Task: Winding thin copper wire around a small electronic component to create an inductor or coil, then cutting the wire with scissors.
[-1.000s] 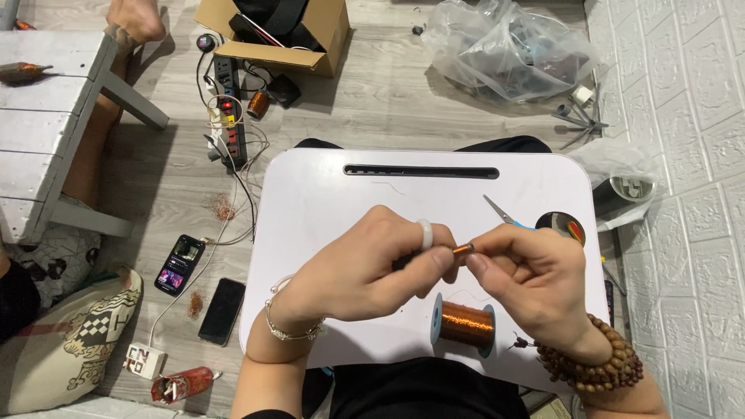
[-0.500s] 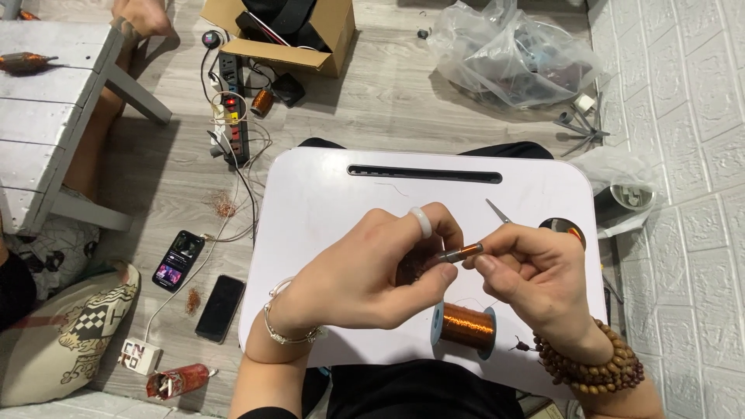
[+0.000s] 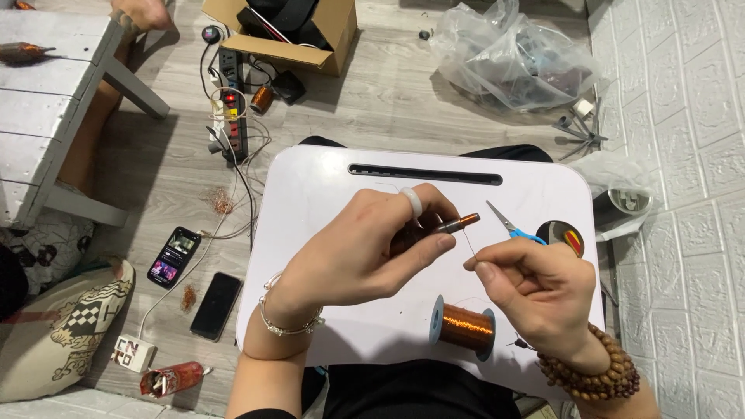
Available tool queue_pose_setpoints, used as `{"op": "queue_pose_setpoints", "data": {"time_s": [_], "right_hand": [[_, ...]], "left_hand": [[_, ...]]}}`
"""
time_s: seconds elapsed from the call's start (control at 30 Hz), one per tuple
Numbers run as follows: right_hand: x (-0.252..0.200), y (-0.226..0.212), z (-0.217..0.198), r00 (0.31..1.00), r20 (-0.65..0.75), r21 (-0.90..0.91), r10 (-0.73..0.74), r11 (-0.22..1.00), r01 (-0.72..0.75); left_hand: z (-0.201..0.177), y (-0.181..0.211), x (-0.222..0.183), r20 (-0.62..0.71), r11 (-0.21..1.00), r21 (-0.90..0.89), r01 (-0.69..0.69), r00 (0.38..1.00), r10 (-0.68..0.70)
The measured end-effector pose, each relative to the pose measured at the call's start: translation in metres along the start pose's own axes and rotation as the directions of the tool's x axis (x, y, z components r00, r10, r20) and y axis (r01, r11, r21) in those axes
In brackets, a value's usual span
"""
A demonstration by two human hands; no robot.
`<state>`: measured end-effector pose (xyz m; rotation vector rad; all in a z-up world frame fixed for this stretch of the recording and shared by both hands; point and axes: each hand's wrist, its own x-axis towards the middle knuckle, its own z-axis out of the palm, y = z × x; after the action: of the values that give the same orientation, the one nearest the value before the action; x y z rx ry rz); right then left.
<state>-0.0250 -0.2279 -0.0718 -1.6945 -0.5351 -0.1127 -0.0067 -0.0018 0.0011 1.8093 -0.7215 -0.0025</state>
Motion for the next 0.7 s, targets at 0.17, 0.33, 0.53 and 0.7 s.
{"op": "queue_pose_setpoints", "data": {"time_s": [0.17, 0.33, 0.53, 0.7], "right_hand": [[0.005, -0.011, -0.002, 0.997, 0.012, -0.156, -0.077, 0.985, 0.078], [0.007, -0.022, -0.006, 0.992, 0.058, -0.312, -0.111, 0.942, 0.123], [0.010, -0.024, -0.009, 0.995, 0.086, -0.329, -0.057, 0.941, 0.083], [0.015, -0.021, -0.013, 0.986, 0.166, -0.258, -0.006, 0.965, 0.049]], "left_hand": [[0.001, -0.003, 0.002, -0.005, 0.998, 0.059, -0.017, 1.000, 0.017], [0.004, -0.005, 0.003, 0.001, 0.990, 0.138, -0.030, 1.000, 0.030], [0.008, -0.009, -0.001, 0.009, 0.926, 0.370, -0.081, 0.996, 0.083], [0.005, -0.010, 0.001, -0.013, 0.956, 0.289, -0.042, 0.999, 0.048]]}}
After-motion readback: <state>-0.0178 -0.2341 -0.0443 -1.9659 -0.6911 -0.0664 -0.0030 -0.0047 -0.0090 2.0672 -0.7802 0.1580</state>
